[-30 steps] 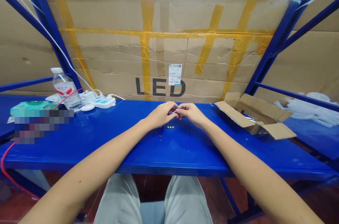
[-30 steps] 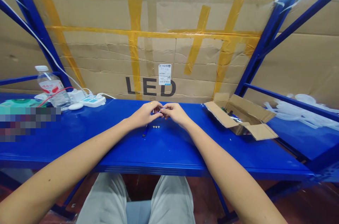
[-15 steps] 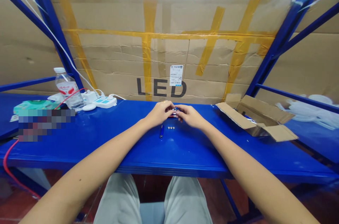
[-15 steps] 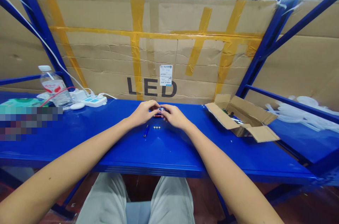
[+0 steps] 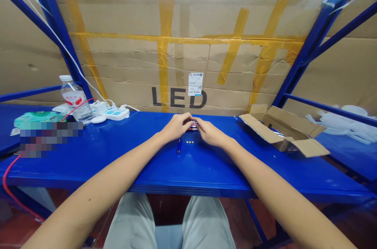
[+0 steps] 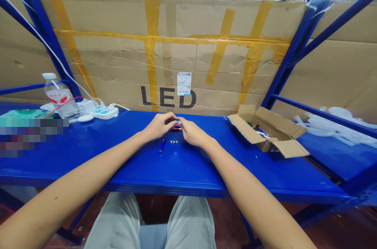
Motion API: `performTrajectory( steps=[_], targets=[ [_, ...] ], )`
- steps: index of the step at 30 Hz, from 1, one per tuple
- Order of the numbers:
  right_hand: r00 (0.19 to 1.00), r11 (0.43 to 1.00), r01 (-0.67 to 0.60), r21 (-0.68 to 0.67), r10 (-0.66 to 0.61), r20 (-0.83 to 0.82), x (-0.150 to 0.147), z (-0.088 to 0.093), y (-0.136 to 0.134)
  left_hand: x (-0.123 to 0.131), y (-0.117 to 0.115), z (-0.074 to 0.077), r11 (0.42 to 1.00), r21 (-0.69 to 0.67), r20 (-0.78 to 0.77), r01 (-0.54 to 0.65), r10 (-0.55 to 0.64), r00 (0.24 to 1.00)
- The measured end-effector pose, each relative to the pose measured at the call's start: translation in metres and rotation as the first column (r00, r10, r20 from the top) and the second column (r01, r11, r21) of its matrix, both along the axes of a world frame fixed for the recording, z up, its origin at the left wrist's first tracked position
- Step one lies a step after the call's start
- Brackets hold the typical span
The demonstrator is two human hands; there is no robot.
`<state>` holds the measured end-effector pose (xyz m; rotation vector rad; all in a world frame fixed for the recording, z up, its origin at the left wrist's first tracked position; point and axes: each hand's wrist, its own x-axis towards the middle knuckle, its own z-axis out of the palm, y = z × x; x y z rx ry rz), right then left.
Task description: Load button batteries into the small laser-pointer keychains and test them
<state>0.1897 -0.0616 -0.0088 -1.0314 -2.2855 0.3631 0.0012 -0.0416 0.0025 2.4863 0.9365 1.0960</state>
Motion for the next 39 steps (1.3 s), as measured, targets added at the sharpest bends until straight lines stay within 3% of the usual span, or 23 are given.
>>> performTrajectory(
  steps=[7, 16, 19, 22, 27, 33, 39],
  targets=[
    [0.996, 0.996, 0.088, 0.013, -0.088, 0.003, -0.003, -0.005, 0.003, 0.0, 0.0, -0.002, 0.995, -0.085, 0.022, 0.059, -0.057, 0.998],
    [0.983, 0.986, 0.15, -0.072, -0.157, -0.099, -0.012, -0.005, 0.0, 0.007, 0.002, -0.009, 0.96, -0.225, 0.148, 0.167, -0.136, 0.98],
    [0.974, 0.975, 0.208, -0.072, -0.213, -0.072, -0.008, -0.001, 0.002, 0.003, 0.003, -0.006, 0.972, -0.192, 0.068, 0.139, -0.128, 0.989],
    [0.964, 0.961, 0.267, -0.077, -0.264, 0.037, 0.004, 0.004, 0.006, -0.008, 0.007, 0.0, 0.989, -0.143, -0.04, 0.03, -0.036, 0.999],
    [0.931, 0.951, 0.257, -0.175, -0.194, 0.31, 0.025, 0.007, 0.009, -0.029, 0.018, 0.004, 0.979, -0.196, -0.169, -0.061, 0.027, 0.985],
    [0.916, 0.878, 0.302, -0.371, -0.16, 0.367, 0.027, 0.006, 0.005, -0.036, 0.02, 0.003, 0.891, -0.452, -0.333, -0.054, -0.113, 0.936],
    [0.912, 0.869, 0.295, -0.397, -0.133, 0.387, 0.027, 0.01, 0.002, -0.035, 0.017, 0.005, 0.863, -0.504, -0.359, -0.032, -0.176, 0.917]
  ],
)
